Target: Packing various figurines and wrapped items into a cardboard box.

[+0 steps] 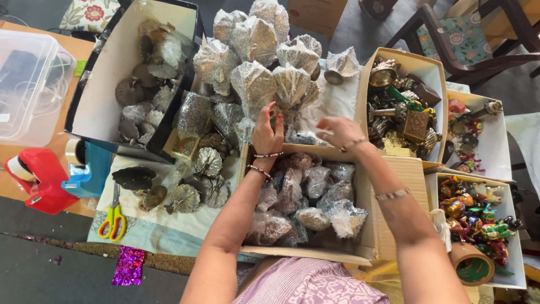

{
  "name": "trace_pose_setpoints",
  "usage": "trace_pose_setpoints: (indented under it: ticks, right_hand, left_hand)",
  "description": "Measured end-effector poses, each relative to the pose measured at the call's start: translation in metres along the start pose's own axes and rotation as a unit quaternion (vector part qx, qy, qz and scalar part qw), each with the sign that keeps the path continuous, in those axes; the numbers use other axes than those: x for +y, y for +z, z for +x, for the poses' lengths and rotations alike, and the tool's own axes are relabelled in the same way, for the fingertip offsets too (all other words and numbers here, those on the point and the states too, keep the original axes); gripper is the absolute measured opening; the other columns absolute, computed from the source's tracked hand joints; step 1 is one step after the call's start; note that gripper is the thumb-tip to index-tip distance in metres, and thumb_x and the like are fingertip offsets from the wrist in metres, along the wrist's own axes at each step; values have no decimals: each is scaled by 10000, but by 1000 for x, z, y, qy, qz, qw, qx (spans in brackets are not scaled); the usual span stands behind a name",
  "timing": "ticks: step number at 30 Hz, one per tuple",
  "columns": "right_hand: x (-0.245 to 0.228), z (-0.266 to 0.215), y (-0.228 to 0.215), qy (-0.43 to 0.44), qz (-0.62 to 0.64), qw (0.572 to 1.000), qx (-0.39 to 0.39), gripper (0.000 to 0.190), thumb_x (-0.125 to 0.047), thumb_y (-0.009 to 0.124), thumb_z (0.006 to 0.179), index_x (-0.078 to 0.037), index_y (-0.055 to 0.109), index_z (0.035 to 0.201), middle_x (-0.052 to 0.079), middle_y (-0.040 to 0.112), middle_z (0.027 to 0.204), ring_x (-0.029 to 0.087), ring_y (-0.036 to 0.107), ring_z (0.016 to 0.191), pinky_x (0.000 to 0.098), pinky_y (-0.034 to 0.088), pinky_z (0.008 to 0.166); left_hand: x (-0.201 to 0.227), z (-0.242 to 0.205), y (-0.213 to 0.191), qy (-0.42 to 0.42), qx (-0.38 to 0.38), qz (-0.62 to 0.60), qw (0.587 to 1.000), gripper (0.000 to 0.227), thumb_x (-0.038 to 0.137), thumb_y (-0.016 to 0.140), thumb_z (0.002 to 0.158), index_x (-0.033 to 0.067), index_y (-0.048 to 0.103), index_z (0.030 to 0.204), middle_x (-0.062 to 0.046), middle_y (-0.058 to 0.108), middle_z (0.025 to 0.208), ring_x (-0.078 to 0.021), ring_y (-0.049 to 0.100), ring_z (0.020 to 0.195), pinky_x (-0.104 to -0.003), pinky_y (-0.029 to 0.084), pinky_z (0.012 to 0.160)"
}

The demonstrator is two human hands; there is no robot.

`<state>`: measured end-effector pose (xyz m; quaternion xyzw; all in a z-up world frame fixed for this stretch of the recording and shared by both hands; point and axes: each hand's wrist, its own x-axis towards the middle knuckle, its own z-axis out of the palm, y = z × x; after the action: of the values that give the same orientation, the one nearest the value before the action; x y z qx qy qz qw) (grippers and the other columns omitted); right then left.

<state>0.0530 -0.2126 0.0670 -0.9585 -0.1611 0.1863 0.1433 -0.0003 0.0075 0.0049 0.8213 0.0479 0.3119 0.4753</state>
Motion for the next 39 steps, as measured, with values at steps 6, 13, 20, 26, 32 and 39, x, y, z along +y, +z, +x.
trace_pose_setpoints:
  ticks: [6,13,20,26,32,39]
  right_hand:
    - [21,98,78,-41,-71,980,-182,480,-283,727,892,-283,639,1363,75,710,1283,263,688,1145,380,541,998]
    - [43,65,53,92,107,990,7,304,-209,641,972,-201,696,1271,39,740,1171,202,714,969,378,582,855]
    - [62,-24,16,-16,530,819,218,137,-136,593,1040,-55,704,1054,52,728,973,133,689,847,310,601,753]
    - [66,-80,53,-111,413,904,19,134,-167,672,1041,-42,721,1050,63,709,867,161,660,786,323,555,702]
    - [18,-101,44,-105,95,989,42,248,-198,746,924,-69,743,1136,127,771,881,217,725,803,332,565,711]
    - [43,-74,44,-188,305,921,157,308,65,649,872,-34,719,1155,86,775,975,155,734,854,272,595,751]
  left_hand:
    - [3,1,-1,-18,42,-49,998,348,284,550,1068,119,574,1374,-134,674,1330,-268,719,1075,-386,566,886]
    - [-4,2,4,-54,60,-66,995,328,295,556,1074,126,609,1350,-106,723,1198,-245,722,1013,-374,563,859]
    - [-22,4,7,-108,8,-105,989,332,321,594,1045,141,625,1323,-73,764,1033,-186,740,886,-350,568,770]
    - [-36,3,13,-153,-32,-209,965,308,257,630,1035,106,637,1303,-42,751,911,-111,713,769,-287,566,682]
    - [-56,5,20,-172,-38,-352,919,293,209,578,1070,74,605,1328,-53,728,946,-106,688,758,-259,573,650]
    - [-64,13,16,-236,-55,-439,865,325,280,552,1076,65,590,1316,-81,727,958,-145,704,714,-267,552,599]
